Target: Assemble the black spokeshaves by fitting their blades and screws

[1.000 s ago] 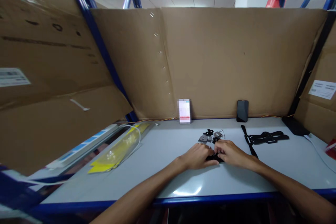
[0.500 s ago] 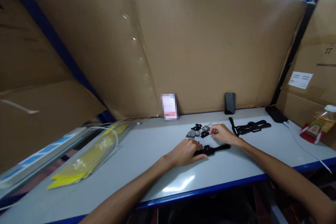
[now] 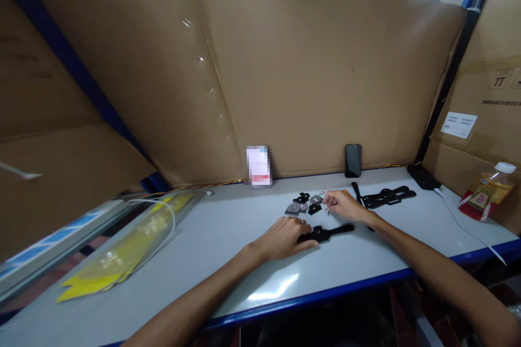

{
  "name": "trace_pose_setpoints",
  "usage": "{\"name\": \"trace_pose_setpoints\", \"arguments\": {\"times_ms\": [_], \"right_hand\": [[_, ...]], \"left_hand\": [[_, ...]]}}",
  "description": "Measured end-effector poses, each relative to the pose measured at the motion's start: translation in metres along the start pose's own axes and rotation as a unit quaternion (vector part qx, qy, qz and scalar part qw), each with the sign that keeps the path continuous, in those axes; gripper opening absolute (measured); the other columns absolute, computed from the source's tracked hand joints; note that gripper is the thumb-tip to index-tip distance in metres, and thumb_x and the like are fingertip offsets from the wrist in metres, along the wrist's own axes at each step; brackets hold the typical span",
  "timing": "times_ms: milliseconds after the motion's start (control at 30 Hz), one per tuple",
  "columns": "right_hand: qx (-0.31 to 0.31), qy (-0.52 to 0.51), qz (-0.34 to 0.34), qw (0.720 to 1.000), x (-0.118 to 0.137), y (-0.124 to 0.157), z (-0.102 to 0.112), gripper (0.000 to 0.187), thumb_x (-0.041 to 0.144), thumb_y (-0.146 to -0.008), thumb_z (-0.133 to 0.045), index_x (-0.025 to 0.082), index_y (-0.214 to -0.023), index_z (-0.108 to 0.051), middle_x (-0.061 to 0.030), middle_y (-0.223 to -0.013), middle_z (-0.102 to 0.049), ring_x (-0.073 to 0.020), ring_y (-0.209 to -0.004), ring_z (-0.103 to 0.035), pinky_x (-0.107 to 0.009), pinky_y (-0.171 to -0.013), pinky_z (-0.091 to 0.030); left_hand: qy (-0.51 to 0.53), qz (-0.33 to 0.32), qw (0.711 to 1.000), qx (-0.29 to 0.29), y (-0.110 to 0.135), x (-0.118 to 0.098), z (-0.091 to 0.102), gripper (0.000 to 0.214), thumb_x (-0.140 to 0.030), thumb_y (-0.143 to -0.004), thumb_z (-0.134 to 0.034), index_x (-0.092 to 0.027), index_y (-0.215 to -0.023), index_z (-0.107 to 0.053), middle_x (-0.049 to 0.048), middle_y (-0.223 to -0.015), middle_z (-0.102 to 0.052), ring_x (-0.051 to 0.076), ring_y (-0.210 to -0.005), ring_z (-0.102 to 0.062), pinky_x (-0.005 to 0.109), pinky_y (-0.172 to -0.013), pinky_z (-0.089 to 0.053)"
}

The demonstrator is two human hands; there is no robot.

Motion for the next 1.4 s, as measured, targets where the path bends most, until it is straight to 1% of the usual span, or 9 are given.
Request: {"name": "trace_pose_setpoints", "arguments": {"times_ms": [267, 533, 667, 800, 900, 967, 1133, 1233, 1400], "right_hand": [[-0.004, 0.039, 0.002, 0.999, 0.015, 0.005, 0.009, 0.017, 0.004, -0.080, -0.064, 0.015, -0.086, -0.074, -0.0025, -0.078, -0.073, -0.0154, -0.075, -0.065, -0.024, -0.072, -0.046], [0.156, 0.006, 0.086, 0.984, 0.056, 0.025, -0.017, 0.011, 0.023, -0.082, -0.076, 0.017, -0.092, -0.078, -0.0005, -0.080, -0.070, -0.0145, -0.074, -0.061, -0.024, -0.069, -0.042], [0.173, -0.026, 0.059, 0.983, 0.048, 0.025, -0.031, 0.008, 0.019, -0.077, -0.079, 0.017, -0.082, -0.073, 0.0032, -0.070, -0.063, -0.0124, -0.067, -0.056, -0.023, -0.062, -0.037], [0.171, -0.139, -0.011, 0.975, 0.028, 0.017, -0.039, 0.012, 0.024, -0.077, -0.076, 0.016, -0.075, -0.066, 0.0049, -0.062, -0.057, -0.0107, -0.054, -0.050, -0.023, -0.053, -0.035], [0.136, -0.196, -0.045, 0.970, 0.014, 0.007, -0.028, 0.017, 0.030, -0.077, -0.074, 0.016, -0.074, -0.066, 0.0042, -0.060, -0.056, -0.0108, -0.051, -0.048, -0.024, -0.052, -0.036], [0.068, -0.180, -0.043, 0.980, 0.006, 0.000, -0.006, 0.018, 0.032, -0.080, -0.072, 0.016, -0.073, -0.066, 0.0027, -0.061, -0.057, -0.0116, -0.054, -0.049, -0.024, -0.054, -0.036], [-0.088, 0.008, -0.076, 0.993, -0.021, -0.009, 0.049, 0.026, 0.032, -0.088, -0.062, 0.017, -0.067, -0.064, 0.0023, -0.056, -0.056, -0.0133, -0.058, -0.051, -0.024, -0.058, -0.036], [-0.107, 0.080, -0.099, 0.986, -0.034, -0.011, 0.053, 0.025, 0.029, -0.088, -0.061, 0.015, -0.068, -0.067, 0.0004, -0.062, -0.062, -0.0146, -0.065, -0.056, -0.024, -0.061, -0.037], [-0.094, 0.127, -0.115, 0.981, -0.041, -0.014, 0.040, 0.017, 0.023, -0.086, -0.065, 0.016, -0.072, -0.073, -0.0014, -0.068, -0.070, -0.0161, -0.072, -0.061, -0.023, -0.064, -0.038]], "left_hand": [[0.007, 0.002, 1.000, 0.000, 0.000, -0.001, 0.002, 0.059, -0.063, -0.103, -0.042, -0.016, -0.080, -0.069, 0.0077, -0.076, -0.067, 0.020, -0.066, -0.062, 0.031, -0.062, -0.040], [0.007, -0.002, 1.000, -0.004, 0.000, 0.000, 0.000, 0.055, -0.063, -0.101, -0.046, -0.016, -0.088, -0.072, 0.0078, -0.080, -0.069, 0.021, -0.070, -0.065, 0.030, -0.061, -0.040], [0.006, 0.004, 1.000, -0.005, 0.001, 0.004, -0.004, 0.053, -0.063, -0.100, -0.050, -0.016, -0.088, -0.071, 0.0075, -0.080, -0.069, 0.020, -0.069, -0.064, 0.030, -0.061, -0.040], [0.000, 0.003, 1.000, -0.013, 0.001, 0.004, -0.004, 0.056, -0.066, -0.099, -0.049, -0.016, -0.086, -0.070, 0.0076, -0.078, -0.068, 0.021, -0.066, -0.063, 0.031, -0.059, -0.038], [-0.008, 0.011, 1.000, -0.010, 0.001, 0.004, -0.004, 0.055, -0.065, -0.098, -0.050, -0.016, -0.082, -0.069, 0.0073, -0.076, -0.067, 0.021, -0.066, -0.062, 0.031, -0.059, -0.037], [-0.009, 0.014, 1.000, -0.006, 0.001, 0.004, -0.004, 0.055, -0.065, -0.099, -0.050, -0.016, -0.080, -0.068, 0.0070, -0.075, -0.067, 0.021, -0.066, -0.062, 0.031, -0.059, -0.037], [-0.005, 0.013, 1.000, -0.002, 0.001, 0.004, -0.004, 0.056, -0.066, -0.099, -0.048, -0.016, -0.080, -0.066, 0.0077, -0.077, -0.067, 0.022, -0.068, -0.063, 0.031, -0.061, -0.038], [-0.003, 0.011, 1.000, 0.000, 0.001, 0.003, -0.003, 0.057, -0.066, -0.100, -0.047, -0.016, -0.081, -0.067, 0.0084, -0.078, -0.067, 0.022, -0.069, -0.063, 0.032, -0.063, -0.041], [-0.011, -0.004, 1.000, -0.007, 0.001, 0.001, -0.002, 0.056, -0.063, -0.101, -0.047, -0.015, -0.085, -0.070, 0.0095, -0.079, -0.068, 0.022, -0.070, -0.064, 0.033, -0.066, -0.043]]}}
Point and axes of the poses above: each hand's wrist, its own y-axis away from the middle knuckle, its own z-axis out of the back of the hand, x = y × z, the point moved 7 cm from there along -y, towards the middle knuckle
